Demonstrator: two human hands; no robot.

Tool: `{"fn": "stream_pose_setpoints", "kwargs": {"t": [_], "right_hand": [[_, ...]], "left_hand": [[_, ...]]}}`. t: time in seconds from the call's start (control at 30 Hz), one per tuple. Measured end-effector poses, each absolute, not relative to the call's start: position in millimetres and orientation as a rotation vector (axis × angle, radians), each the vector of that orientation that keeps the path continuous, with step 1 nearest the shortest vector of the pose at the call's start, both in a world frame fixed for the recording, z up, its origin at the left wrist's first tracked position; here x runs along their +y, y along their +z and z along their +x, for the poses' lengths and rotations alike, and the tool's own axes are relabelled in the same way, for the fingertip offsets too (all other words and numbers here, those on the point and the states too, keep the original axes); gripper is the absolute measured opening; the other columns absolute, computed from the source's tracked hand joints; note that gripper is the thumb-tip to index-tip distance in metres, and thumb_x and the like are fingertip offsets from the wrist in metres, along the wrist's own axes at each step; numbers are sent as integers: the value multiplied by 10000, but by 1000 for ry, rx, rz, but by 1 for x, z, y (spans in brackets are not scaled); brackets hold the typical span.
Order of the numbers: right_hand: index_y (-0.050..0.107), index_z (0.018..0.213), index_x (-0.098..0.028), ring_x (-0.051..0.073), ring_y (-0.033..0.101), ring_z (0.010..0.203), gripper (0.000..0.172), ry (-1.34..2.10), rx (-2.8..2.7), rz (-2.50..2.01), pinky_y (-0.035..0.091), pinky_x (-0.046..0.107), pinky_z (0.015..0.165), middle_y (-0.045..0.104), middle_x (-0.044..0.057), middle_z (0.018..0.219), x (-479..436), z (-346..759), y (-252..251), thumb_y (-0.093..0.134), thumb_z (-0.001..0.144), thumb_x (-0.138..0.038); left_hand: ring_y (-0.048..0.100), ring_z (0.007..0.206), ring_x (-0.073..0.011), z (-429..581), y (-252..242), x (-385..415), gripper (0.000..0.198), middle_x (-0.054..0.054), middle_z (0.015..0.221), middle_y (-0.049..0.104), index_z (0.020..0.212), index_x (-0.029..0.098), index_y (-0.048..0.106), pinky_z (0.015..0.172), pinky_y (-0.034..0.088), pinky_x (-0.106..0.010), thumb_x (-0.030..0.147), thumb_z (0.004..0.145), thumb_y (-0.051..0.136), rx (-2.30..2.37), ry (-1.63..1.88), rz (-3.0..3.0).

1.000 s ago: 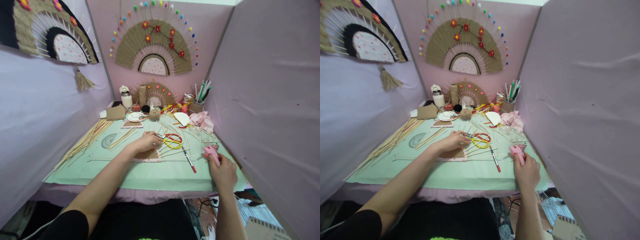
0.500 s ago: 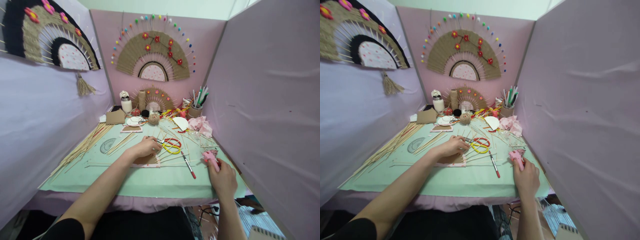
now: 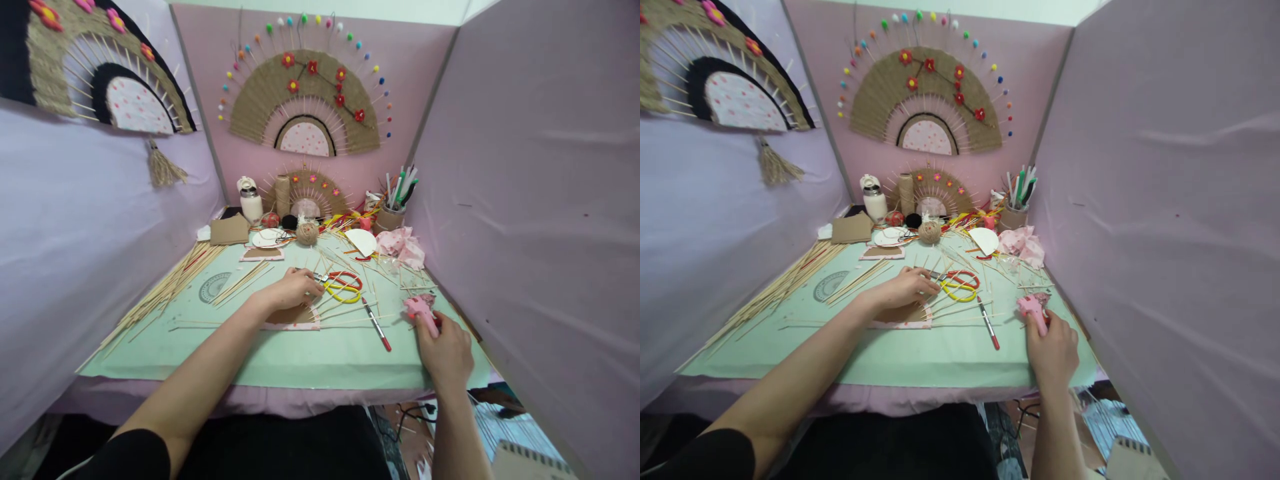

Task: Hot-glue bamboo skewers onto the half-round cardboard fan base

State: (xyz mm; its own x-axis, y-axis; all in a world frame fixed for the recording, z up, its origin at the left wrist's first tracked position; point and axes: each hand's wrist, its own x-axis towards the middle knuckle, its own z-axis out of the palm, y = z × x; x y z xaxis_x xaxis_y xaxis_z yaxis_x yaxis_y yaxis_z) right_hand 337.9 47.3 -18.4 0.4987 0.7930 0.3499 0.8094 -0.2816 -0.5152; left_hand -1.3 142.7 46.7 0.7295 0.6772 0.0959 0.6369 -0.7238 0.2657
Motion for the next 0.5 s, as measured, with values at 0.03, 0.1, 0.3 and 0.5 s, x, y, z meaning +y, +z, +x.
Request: {"fn": "stream_pose_setpoints", "kwargs": {"t": [0.03, 0.1, 0.3, 0.5], "right_hand": [[644, 1200, -114, 370, 508, 1117, 582, -31, -1308, -2096, 425, 443, 842, 654, 207, 1148, 47, 338, -18, 455, 868, -553], [642, 1207, -115, 372, 507, 1128, 582, -27, -1305, -2103, 426, 445, 845, 654, 206, 1153, 47, 338, -18, 457, 869, -551], [645, 1209, -121, 373, 510, 1130, 593, -30, -1299, -2087, 422, 444, 847, 656, 204, 1160, 47, 338, -20, 454, 870, -568], [645, 1202, -120, 368, 509, 1122, 578, -28, -1298, -2095, 421, 441, 848, 653, 201, 1158, 47, 338, -18, 463, 864, -552]], "left_hand": [[521, 1170, -277, -1, 47, 143, 143, 10, 1176, 736, 890, 269, 732, 932, 308, -397, 204, 850, 611, 1041, 224, 2704], [501, 1199, -287, 0, 48, 143, 158, 3, 1200, 727, 900, 262, 731, 948, 294, -409, 198, 854, 594, 1042, 158, 2682], [487, 1222, -292, 1, 46, 146, 214, 14, 1260, 705, 944, 272, 747, 958, 284, -414, 190, 840, 579, 1092, 139, 2658], [484, 1217, -288, 1, 46, 145, 173, 25, 1260, 705, 900, 257, 732, 940, 277, -399, 184, 836, 590, 1060, 161, 2673]]}}
